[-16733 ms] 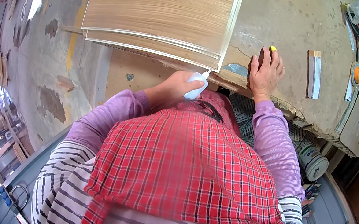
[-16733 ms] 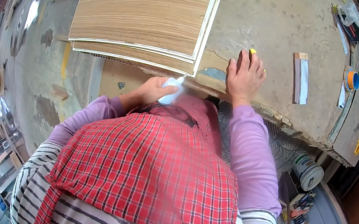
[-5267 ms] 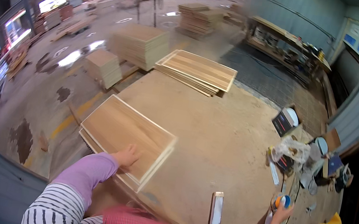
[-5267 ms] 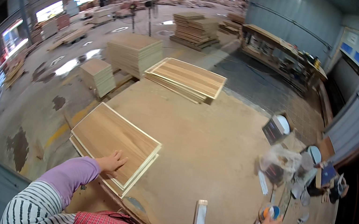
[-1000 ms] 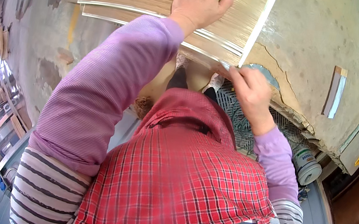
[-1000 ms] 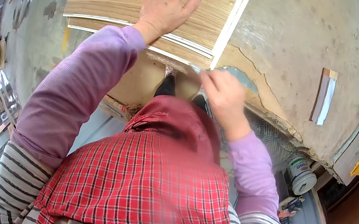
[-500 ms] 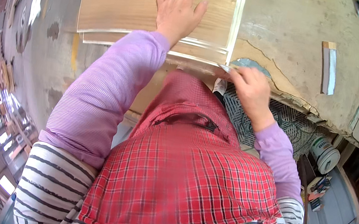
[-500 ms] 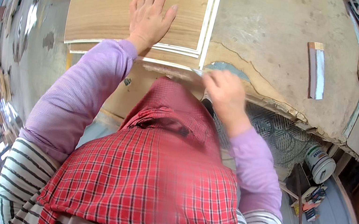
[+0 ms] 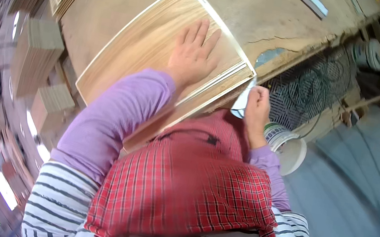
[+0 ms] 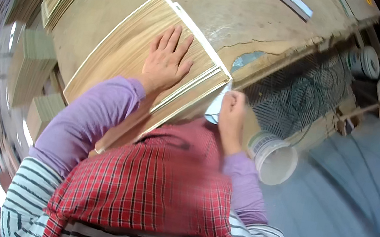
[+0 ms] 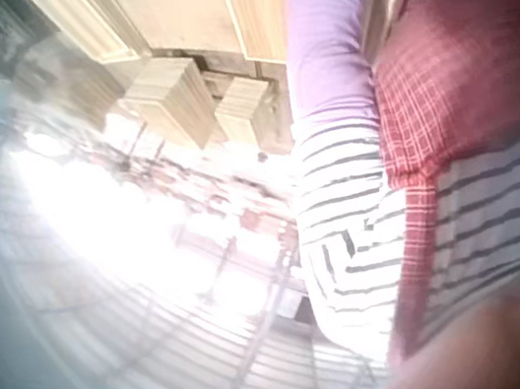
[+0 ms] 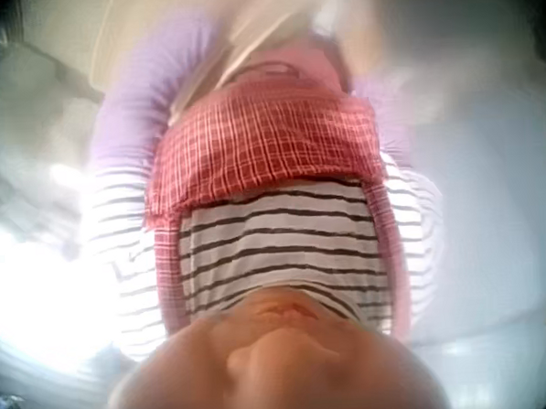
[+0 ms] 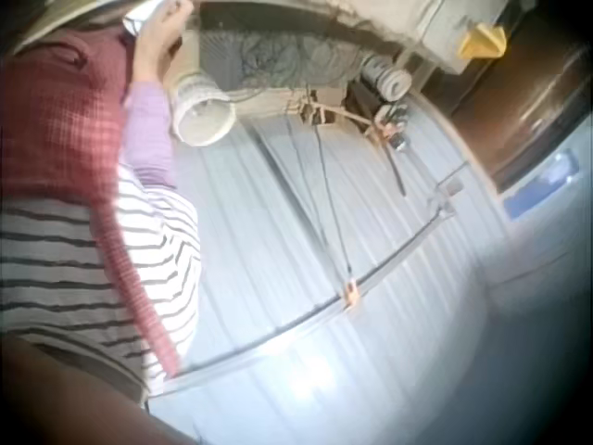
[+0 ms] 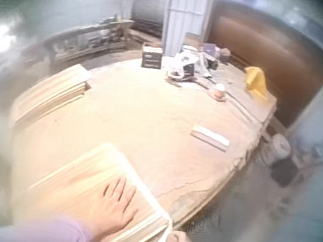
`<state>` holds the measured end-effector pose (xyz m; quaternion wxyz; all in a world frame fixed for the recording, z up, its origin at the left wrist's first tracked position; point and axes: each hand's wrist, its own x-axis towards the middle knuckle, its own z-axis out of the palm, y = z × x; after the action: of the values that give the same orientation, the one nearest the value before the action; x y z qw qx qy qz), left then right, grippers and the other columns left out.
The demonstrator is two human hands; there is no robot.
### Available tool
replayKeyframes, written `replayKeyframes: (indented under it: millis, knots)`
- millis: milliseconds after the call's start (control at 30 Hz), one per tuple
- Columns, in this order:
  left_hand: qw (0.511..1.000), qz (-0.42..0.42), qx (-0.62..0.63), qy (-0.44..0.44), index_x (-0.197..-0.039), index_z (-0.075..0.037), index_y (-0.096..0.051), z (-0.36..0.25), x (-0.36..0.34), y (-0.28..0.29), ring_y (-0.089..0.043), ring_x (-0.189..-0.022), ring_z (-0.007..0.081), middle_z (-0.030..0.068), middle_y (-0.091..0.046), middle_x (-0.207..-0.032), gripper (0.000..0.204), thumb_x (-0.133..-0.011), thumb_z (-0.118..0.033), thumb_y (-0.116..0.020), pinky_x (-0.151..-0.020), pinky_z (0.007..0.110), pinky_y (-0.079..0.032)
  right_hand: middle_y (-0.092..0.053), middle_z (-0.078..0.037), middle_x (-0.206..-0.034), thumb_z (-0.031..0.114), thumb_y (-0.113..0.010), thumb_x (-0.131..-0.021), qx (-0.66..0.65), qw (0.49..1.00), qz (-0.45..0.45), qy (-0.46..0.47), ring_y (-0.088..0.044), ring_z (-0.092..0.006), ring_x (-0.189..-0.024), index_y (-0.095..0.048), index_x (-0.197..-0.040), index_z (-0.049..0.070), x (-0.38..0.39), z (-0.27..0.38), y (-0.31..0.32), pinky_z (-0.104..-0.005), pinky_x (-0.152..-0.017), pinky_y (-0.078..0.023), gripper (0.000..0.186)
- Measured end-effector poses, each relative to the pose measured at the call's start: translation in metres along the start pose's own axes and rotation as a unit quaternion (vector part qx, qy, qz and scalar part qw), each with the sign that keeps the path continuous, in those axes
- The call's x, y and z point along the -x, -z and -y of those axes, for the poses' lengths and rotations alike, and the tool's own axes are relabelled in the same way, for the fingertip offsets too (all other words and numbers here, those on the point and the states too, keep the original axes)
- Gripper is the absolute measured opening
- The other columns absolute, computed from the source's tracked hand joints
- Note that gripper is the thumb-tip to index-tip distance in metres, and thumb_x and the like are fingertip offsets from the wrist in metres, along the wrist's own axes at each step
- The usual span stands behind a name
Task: The person smooths the edges of rectangular wooden panels using a sanding block. They then apply a white adhesive from a bottle along the panel edges and wipe the excess with a yellow cloth. The person handles the panels one at a time, stacking them on a workbench in a workshop.
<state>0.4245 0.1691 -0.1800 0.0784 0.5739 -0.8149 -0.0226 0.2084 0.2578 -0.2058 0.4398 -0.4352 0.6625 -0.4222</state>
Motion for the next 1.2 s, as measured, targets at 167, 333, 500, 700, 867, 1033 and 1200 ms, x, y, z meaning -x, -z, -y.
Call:
replayKeyframes:
  millis: [167, 333, 500, 700, 867, 1033, 1200]
  knots:
    - [0.999, -0.026, 0.022, -0.005, -0.139, -0.013, -0.04, -0.006, 0.0, -0.001, -0.023, -0.138, 0.0319, 0.0188, -0.028, -0.147, 0.059, -0.088, -0.042, -0.046, -0.111, 0.045, -0.015, -0.062, -0.013, -0.069, 0.022, -0.06, -0.089, 0.066, 0.988, -0.136, -0.041, -0.061, -0.0246, -0.065, -0.054, -0.089, 0.003, 0.029, -0.008, -0.053, -0.0348, -0.061, -0.046, 0.02]
    - [0.999, -0.028, 0.038, -0.016, -0.137, -0.009, -0.042, -0.002, 0.003, -0.002, -0.022, -0.137, 0.0344, 0.0219, -0.03, -0.145, 0.059, -0.087, -0.04, -0.047, -0.11, 0.047, -0.013, -0.061, -0.016, -0.066, 0.02, -0.06, -0.086, 0.097, 0.971, -0.218, -0.029, -0.061, -0.0333, -0.064, -0.053, -0.084, 0.004, 0.034, 0.004, -0.083, -0.0411, -0.061, -0.047, 0.018]
    - [0.998, -0.03, 0.05, -0.029, -0.137, -0.008, -0.041, 0.0, 0.004, -0.001, -0.022, -0.137, 0.0354, 0.0236, -0.027, -0.146, 0.059, -0.088, -0.04, -0.047, -0.11, 0.048, -0.013, -0.06, -0.016, -0.065, 0.018, -0.06, -0.085, 0.054, 0.965, -0.251, -0.047, -0.061, -0.0333, -0.063, -0.052, -0.083, 0.004, 0.043, 0.003, -0.096, -0.0416, -0.06, -0.047, 0.016]
    - [0.999, -0.026, 0.029, -0.035, -0.138, -0.008, -0.039, -0.001, 0.001, -0.004, -0.022, -0.137, 0.0349, 0.0229, -0.028, -0.146, 0.059, -0.089, -0.041, -0.045, -0.11, 0.048, -0.014, -0.06, -0.014, -0.063, 0.018, -0.06, -0.085, 0.033, 0.957, -0.282, -0.054, -0.061, -0.0325, -0.06, -0.052, -0.082, 0.004, 0.048, 0.004, -0.095, -0.0402, -0.057, -0.046, 0.017]
    - [0.999, -0.01, 0.027, -0.041, -0.139, -0.008, -0.038, -0.001, 0.001, -0.002, -0.021, -0.137, 0.0354, 0.0211, -0.027, -0.148, 0.059, -0.09, -0.041, -0.043, -0.11, 0.049, -0.013, -0.06, -0.014, -0.063, 0.023, -0.061, -0.086, 0.08, 0.964, -0.244, -0.067, -0.061, -0.0332, -0.062, -0.054, -0.082, 0.005, 0.051, 0.013, -0.088, -0.04, -0.057, -0.047, 0.02]
    - [0.999, 0.004, 0.015, -0.048, -0.141, -0.008, -0.035, 0.0, 0.001, -0.004, -0.021, -0.138, 0.0337, 0.0202, -0.026, -0.148, 0.06, -0.091, -0.041, -0.042, -0.11, 0.049, -0.011, -0.061, -0.015, -0.065, 0.023, -0.058, -0.086, 0.11, 0.955, -0.265, -0.071, -0.062, -0.035, -0.064, -0.053, -0.081, 0.005, 0.038, 0.014, -0.088, -0.0422, -0.056, -0.046, 0.02]
    - [0.998, 0.009, 0.011, -0.055, -0.141, -0.007, -0.034, -0.001, 0.002, -0.002, -0.019, -0.139, 0.0326, 0.0202, -0.026, -0.148, 0.061, -0.091, -0.041, -0.042, -0.11, 0.05, -0.011, -0.061, -0.017, -0.066, 0.021, -0.057, -0.085, 0.133, 0.95, -0.281, -0.022, -0.062, -0.0348, -0.064, -0.052, -0.079, 0.005, -0.007, 0.015, -0.059, -0.043, -0.055, -0.046, 0.018]
